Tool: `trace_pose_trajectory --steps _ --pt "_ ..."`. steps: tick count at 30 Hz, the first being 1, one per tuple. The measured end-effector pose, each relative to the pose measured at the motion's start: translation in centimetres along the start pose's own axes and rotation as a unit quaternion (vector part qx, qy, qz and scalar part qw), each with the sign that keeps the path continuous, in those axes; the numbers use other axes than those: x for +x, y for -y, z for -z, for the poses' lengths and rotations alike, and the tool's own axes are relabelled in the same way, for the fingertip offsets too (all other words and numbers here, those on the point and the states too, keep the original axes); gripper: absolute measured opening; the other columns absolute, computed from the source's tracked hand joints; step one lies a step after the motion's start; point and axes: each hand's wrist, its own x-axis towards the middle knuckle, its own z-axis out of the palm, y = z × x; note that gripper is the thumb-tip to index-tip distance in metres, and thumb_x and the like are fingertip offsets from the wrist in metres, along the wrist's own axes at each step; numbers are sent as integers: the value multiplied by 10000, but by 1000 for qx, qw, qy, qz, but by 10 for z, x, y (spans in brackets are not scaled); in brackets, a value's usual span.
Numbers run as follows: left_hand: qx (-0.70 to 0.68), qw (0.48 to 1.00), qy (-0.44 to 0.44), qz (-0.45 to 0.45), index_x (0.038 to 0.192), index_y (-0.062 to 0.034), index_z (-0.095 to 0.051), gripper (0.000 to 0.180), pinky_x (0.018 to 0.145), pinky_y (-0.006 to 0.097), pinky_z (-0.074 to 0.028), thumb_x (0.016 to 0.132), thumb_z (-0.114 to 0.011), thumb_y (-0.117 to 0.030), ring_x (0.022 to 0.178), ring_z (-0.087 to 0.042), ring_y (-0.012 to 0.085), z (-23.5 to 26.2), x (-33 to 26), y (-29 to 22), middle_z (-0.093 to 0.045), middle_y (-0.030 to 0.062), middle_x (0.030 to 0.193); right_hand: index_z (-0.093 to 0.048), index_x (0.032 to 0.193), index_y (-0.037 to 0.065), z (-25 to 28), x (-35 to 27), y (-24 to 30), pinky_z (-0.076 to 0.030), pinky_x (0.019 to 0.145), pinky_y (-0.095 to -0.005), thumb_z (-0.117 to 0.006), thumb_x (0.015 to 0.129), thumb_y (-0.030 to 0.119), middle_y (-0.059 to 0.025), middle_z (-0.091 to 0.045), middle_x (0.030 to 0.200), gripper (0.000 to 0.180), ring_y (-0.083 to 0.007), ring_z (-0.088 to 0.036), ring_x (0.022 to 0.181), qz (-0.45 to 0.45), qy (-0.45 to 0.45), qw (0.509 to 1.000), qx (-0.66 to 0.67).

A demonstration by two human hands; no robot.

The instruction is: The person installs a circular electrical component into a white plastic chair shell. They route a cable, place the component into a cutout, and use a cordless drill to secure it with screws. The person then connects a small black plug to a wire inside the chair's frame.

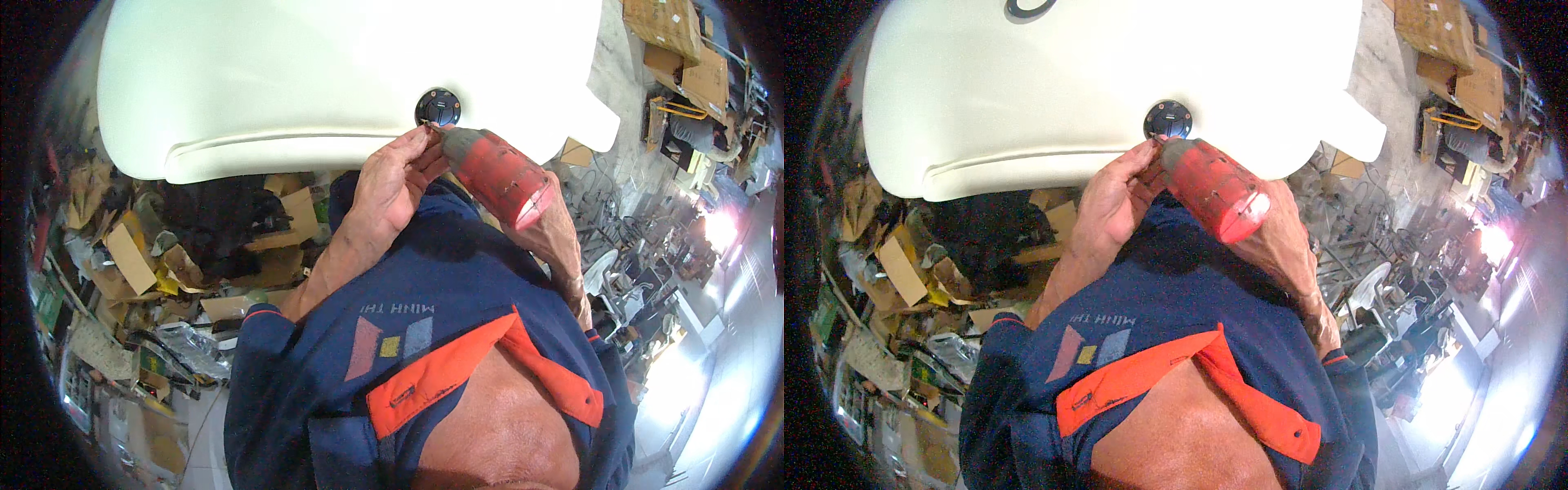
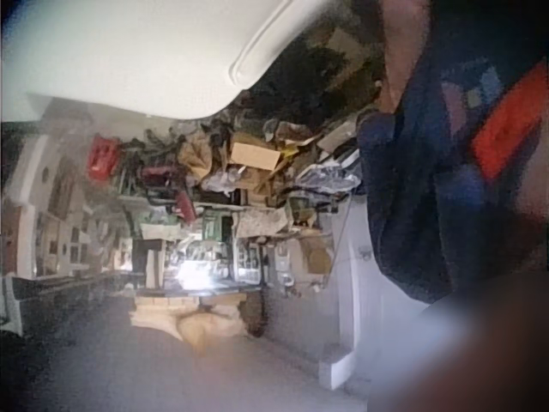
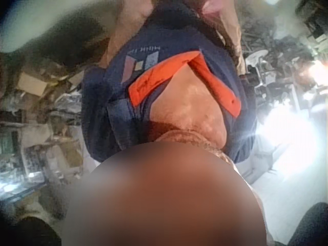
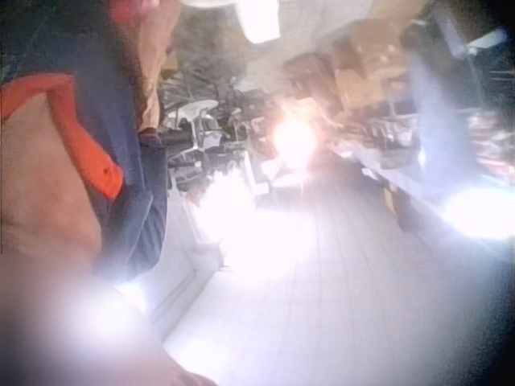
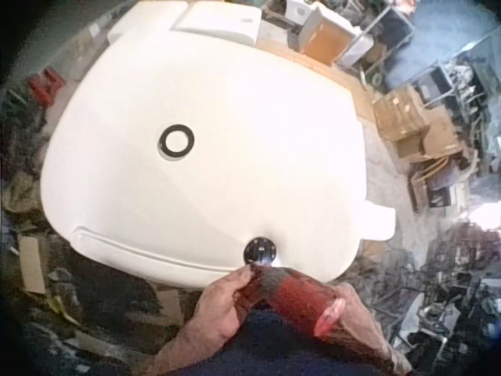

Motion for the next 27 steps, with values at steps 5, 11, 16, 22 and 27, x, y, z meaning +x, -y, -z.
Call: trace_pose_trajectory --steps 5,11,16,22,27 --pt "-13 1000 -15 7 1275 45 -630 288 983 395 -585 1077 -520 -133 1121 -702 236 1 1 0 -702 151 1258 -698 1179 29 15 9 14 -577 822 -393 -818 782 196 -151 -757 1036 448 -326 -732 926 0 28 999 -20" --pt "-48 999 1 19 1215 22 -658 238 960 400 -588 1061 -553 -126 1059 -708 242 9 5 0 -714 129 1173 -702 1145 19 23 16 17 -584 830 -398 -847 748 195 -152 -756 1047 457 -352 -732 931 -3 42 999 -17" --pt "-56 998 19 20 1189 8 -671 219 936 393 -593 1057 -564 -130 1022 -709 235 16 8 4 -716 114 1139 -710 1176 21 21 18 24 -582 818 -402 -852 727 185 -177 -759 1053 499 -367 -730 920 -38 32 999 -10" --pt "-49 998 30 12 1173 -6 -678 215 891 392 -608 1058 -573 -154 1006 -713 231 18 11 5 -724 108 1102 -694 1187 56 26 19 29 -552 763 -513 -770 733 241 -237 -713 897 496 -474 -674 878 59 7 998 -37" --pt "-53 998 20 5 1173 -8 -676 224 883 382 -606 1069 -555 -164 1002 -713 225 12 7 4 -724 108 1110 -680 1256 80 20 25 17 -558 764 -485 -753 755 233 -224 -716 898 529 -466 -673 849 76 10 997 -6"
